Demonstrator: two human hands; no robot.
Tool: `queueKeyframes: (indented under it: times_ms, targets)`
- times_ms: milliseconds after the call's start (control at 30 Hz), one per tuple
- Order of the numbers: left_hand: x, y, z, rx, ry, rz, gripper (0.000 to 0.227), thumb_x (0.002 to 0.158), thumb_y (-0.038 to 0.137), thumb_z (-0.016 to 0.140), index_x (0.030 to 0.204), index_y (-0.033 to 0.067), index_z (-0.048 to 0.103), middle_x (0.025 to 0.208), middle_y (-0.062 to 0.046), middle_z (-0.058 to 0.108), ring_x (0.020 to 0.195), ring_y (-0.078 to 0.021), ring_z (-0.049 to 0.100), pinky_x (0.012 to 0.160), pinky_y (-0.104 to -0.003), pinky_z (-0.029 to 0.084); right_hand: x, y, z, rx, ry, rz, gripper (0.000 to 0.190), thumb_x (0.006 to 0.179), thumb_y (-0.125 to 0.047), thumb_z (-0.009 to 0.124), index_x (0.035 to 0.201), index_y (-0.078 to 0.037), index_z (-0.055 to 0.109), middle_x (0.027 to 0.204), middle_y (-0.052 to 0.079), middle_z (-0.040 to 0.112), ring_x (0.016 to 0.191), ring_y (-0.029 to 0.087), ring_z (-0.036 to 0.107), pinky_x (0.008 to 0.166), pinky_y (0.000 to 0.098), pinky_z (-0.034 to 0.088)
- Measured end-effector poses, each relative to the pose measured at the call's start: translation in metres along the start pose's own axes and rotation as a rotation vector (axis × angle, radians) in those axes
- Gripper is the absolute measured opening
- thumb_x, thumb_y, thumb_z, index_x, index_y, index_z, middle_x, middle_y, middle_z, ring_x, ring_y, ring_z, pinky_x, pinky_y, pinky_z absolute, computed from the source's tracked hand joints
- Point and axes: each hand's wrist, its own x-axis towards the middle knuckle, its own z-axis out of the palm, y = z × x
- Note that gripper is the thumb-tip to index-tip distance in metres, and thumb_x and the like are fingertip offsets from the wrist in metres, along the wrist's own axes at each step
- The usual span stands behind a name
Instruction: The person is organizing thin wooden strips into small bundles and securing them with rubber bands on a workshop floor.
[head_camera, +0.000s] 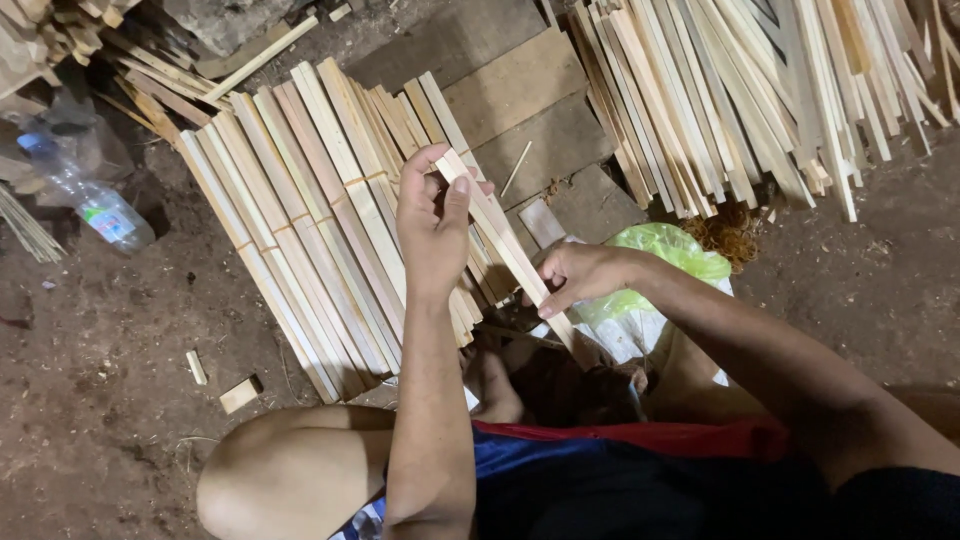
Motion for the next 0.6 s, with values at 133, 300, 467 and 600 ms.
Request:
queueKeyframes:
  times_ms: [133,300,467,600]
  targets:
    - [0.000,0.000,0.003,-0.014,-0.009,0.001,0.034,0.106,0.000,0.050,0.138,0.0069,0.047,0.107,-0.021,0.064,0.095,-0.0266,0.074,0.081,-0.041,0.067,0.008,0.015,0.004,-0.018,-0.025,-0.014,0.061,0.070,-0.057,0.088,0.091,-0.001,0.076,0.084,0.016,0.075,0.083,0.024,0.073,0.073,0.0384,0.058]
    - [-0.002,0.001,0.007,0.004,-0.013,-0.021,0.034,0.107,0.004,0.051,0.141,0.0064,0.046,0.110,-0.024,0.066,0.098,-0.0275,0.074,0.086,-0.041,0.067,0.000,0.011,0.003,-0.013,0.001,-0.063,0.058,0.073,-0.055,0.087,0.081,0.000,0.072,0.071,0.010,0.070,0.073,0.019,0.066,0.066,0.0383,0.055]
    - [-0.009,-0.039,0.026,-0.057,-0.059,-0.177,0.042,0.109,0.025,0.048,0.143,0.0000,0.041,0.106,-0.023,0.069,0.095,-0.0280,0.075,0.088,-0.043,0.065,-0.001,0.013,-0.003,0.024,0.036,-0.085,0.051,0.075,-0.053,0.085,0.075,-0.003,0.070,0.067,0.005,0.070,0.069,0.016,0.065,0.064,0.0352,0.053]
    - [-0.020,-0.071,0.050,-0.009,0.033,-0.309,0.037,0.107,0.037,0.048,0.118,0.0066,0.064,0.082,-0.014,0.073,0.066,-0.0215,0.075,0.060,-0.032,0.068,-0.009,0.013,-0.009,0.018,0.009,-0.148,0.049,0.073,-0.056,0.085,0.071,-0.009,0.071,0.063,0.001,0.072,0.063,0.012,0.067,0.061,0.0309,0.054]
